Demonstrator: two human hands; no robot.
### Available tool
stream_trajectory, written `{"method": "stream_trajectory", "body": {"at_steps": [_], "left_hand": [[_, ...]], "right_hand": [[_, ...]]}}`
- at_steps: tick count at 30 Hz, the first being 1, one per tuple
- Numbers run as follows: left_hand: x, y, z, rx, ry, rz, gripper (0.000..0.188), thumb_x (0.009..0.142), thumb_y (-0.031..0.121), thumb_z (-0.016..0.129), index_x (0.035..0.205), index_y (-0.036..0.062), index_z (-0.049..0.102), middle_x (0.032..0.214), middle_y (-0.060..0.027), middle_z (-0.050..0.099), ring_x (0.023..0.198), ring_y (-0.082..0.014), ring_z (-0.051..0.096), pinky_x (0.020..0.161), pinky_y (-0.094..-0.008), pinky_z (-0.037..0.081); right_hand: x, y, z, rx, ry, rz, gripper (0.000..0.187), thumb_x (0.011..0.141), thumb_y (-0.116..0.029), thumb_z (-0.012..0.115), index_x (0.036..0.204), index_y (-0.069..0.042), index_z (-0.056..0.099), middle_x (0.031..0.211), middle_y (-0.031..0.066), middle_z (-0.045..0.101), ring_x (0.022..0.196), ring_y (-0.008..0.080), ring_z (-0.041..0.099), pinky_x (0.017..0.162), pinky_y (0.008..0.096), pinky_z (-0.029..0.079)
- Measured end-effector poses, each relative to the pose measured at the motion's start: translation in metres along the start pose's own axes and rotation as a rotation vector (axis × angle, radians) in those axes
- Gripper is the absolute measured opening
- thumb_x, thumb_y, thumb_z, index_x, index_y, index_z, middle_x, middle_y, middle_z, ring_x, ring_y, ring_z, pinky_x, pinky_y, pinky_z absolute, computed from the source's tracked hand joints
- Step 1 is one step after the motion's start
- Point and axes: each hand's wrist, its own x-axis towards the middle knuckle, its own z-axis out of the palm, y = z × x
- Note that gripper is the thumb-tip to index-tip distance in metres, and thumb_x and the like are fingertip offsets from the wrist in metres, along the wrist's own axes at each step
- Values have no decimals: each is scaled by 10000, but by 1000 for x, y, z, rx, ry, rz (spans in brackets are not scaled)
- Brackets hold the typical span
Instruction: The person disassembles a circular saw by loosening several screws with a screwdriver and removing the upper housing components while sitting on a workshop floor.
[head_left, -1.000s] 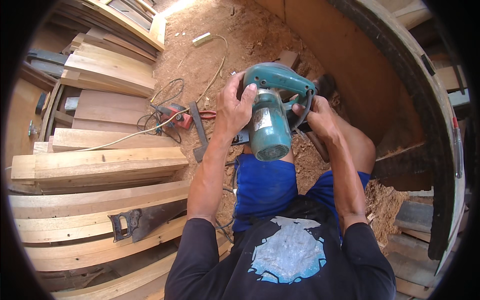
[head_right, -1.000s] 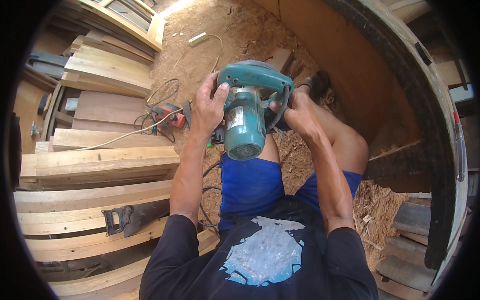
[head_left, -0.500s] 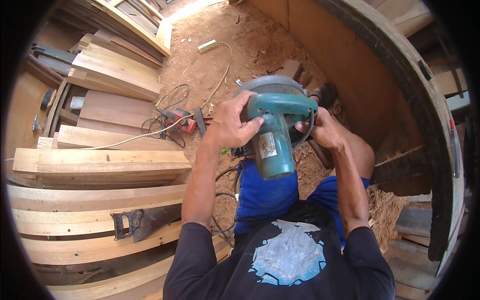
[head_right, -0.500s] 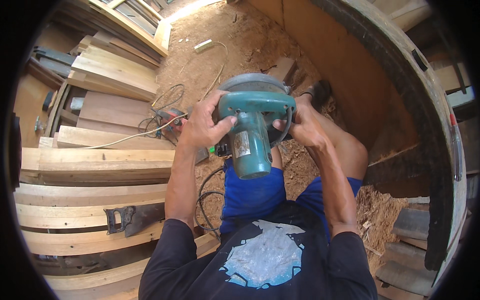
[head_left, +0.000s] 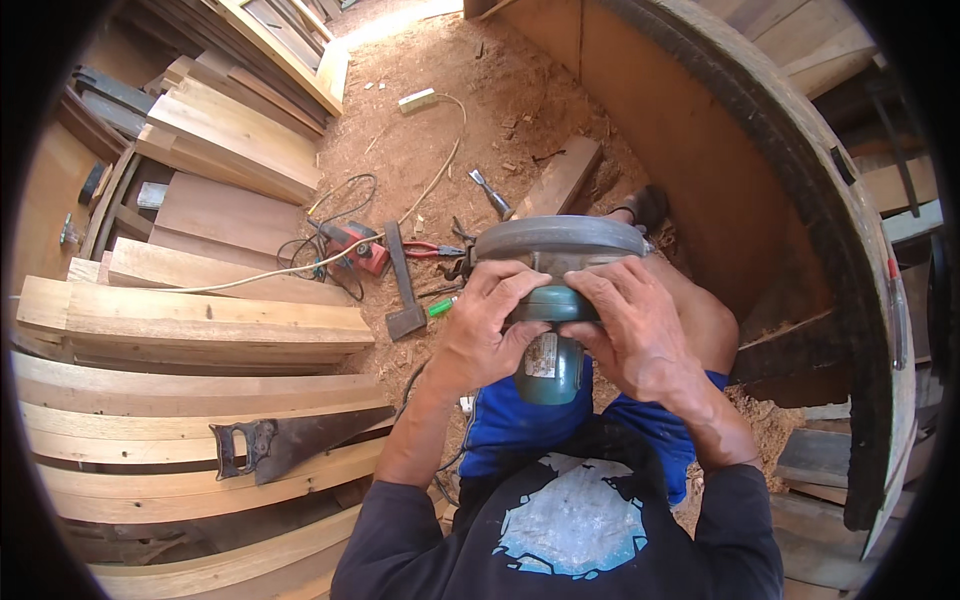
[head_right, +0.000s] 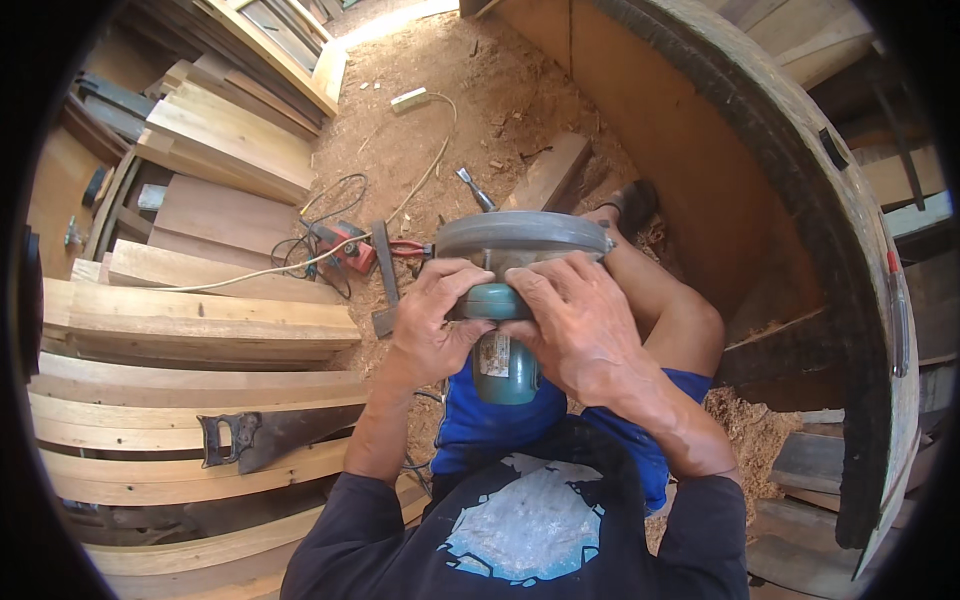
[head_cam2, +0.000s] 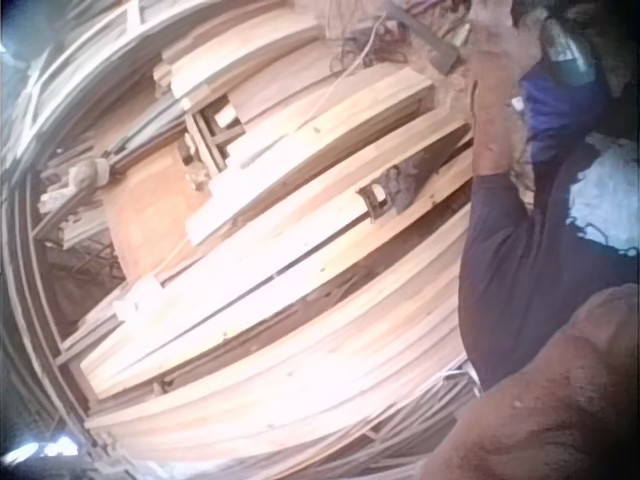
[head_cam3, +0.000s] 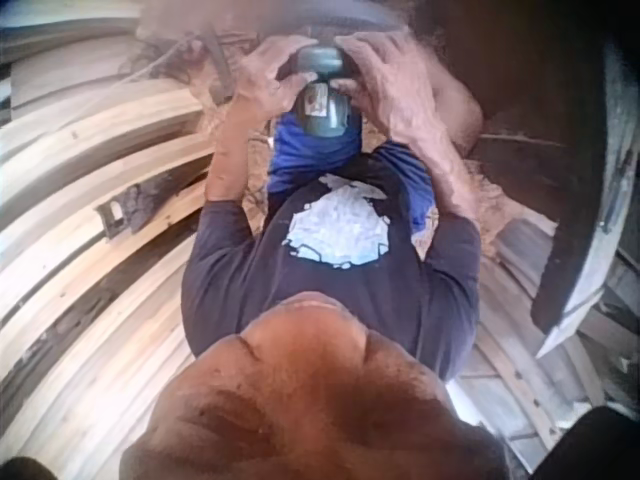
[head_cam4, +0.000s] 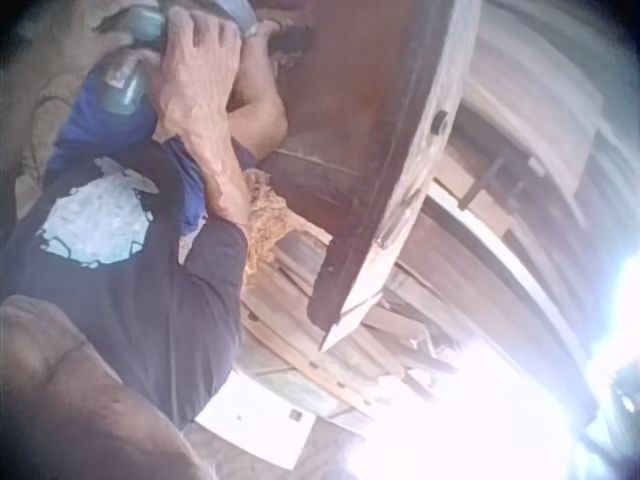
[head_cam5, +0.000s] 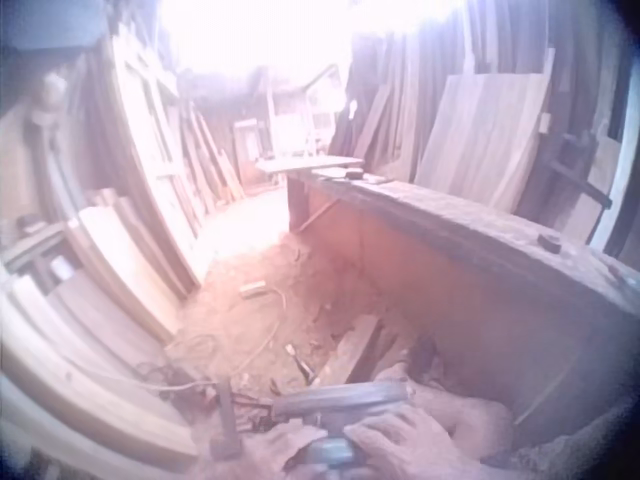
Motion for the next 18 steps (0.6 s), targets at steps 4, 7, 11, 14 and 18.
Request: {"method": "stream_trajectory", "body": {"at_steps": [4, 7, 11, 14, 18], "left_hand": [[-3, -19, 21, 102, 149, 83, 449, 981, 262, 771, 1336, 21, 636, 1210, -246, 666, 1115, -450, 672, 950, -496, 559], [-9, -29, 28, 101, 202, 79, 448, 1035, 346, 701, 1313, 2, 626, 1186, -242, 661, 1091, -444, 665, 931, -499, 554], [-4, -36, 38, 91, 305, 86, 451, 1060, 402, 663, 1262, 0, 631, 1112, -212, 675, 1020, -424, 670, 884, -496, 548], [2, -39, 39, 78, 326, 86, 458, 1063, 426, 658, 1239, 4, 636, 1070, -194, 682, 978, -416, 673, 848, -490, 550], [7, -41, 34, 83, 337, 82, 466, 1056, 433, 670, 1227, 0, 640, 1045, -189, 674, 948, -411, 676, 815, -479, 550]], "right_hand": [[3, 9, 17, 21, 82, -35, 557, 783, -262, 875, 1226, -14, 645, 1038, 135, 664, 931, 351, 624, 799, 475, 535], [6, 11, 24, 12, 100, -73, 549, 787, -252, 874, 1228, -17, 646, 1014, 124, 660, 905, 338, 621, 746, 467, 534], [14, 25, 28, 17, 80, -114, 535, 809, -260, 862, 1237, -19, 649, 1003, 117, 658, 883, 326, 612, 722, 464, 529], [21, 30, 23, 39, 26, -90, 521, 832, -243, 854, 1253, -13, 650, 1033, 136, 667, 926, 346, 622, 795, 479, 532], [37, 43, 7, 206, -165, -40, 520, 871, -178, 833, 1313, 19, 640, 1151, 202, 694, 1097, 407, 646, 959, 511, 526]]}}
